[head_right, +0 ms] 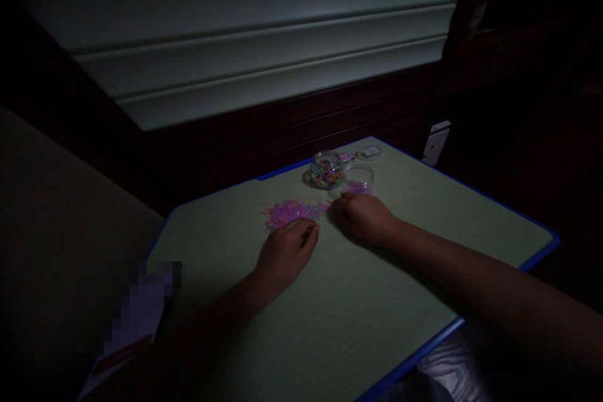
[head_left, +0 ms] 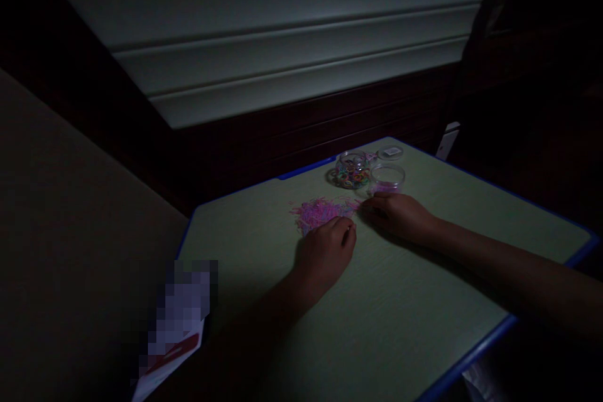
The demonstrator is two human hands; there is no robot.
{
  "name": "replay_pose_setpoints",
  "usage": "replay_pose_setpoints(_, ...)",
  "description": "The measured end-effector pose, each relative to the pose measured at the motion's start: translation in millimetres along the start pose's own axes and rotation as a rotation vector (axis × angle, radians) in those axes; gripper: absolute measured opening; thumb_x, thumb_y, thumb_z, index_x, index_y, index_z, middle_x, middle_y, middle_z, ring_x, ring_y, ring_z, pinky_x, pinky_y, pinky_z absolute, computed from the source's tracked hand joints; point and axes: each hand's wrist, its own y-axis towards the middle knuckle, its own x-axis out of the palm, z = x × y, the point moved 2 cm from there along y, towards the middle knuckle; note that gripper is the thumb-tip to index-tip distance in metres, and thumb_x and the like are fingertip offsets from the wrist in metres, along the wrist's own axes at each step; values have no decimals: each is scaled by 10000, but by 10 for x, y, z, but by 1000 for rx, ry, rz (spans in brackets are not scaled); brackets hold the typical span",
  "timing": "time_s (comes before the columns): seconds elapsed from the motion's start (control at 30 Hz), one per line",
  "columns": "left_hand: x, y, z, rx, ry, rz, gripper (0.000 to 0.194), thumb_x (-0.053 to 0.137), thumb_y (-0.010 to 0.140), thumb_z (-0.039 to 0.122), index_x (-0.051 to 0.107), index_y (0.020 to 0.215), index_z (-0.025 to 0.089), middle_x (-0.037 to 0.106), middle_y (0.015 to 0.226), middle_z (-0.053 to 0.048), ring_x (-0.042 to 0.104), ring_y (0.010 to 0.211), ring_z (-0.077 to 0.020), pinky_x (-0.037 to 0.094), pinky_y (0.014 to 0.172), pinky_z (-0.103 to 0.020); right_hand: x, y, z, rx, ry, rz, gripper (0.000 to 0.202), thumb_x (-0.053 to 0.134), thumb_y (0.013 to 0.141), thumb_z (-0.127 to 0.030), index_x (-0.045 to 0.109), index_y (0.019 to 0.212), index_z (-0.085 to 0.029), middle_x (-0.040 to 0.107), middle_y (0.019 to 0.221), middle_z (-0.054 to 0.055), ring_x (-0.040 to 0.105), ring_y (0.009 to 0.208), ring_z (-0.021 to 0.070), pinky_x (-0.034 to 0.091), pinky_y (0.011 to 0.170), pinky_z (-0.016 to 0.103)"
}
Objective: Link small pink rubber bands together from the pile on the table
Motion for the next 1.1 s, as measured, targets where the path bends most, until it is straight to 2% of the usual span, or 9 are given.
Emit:
replay_pose_setpoints(0.33,9,5,-8,-7,9,-6,180,353,862,265,524,868,209,602,854,-6,562,752,-123,406,696,-226,12,7,9,-8,23,-16,306,371,848,-338,605,974,-186,624,843,71,572,734,154,352,610,225)
replay_pose_setpoints(0.83,10,3,-11,4,11,2,176,365,856,256,531,857,199,606,839,-6,566,738,-124,411,676,-230,28,12,31,1,68,-1,285,394,839,-341,622,866,-173,622,797,60,551,662,131,329,561,213)
replay_pose_setpoints(1.1,8,0,-19,0,7,-3,166,368,855,255,527,860,207,603,844,0,565,737,-122,409,681,-225,41,14,41,-12,-2,3,243,391,838,-305,590,797,-172,616,747,48,540,614,127,296,529,215)
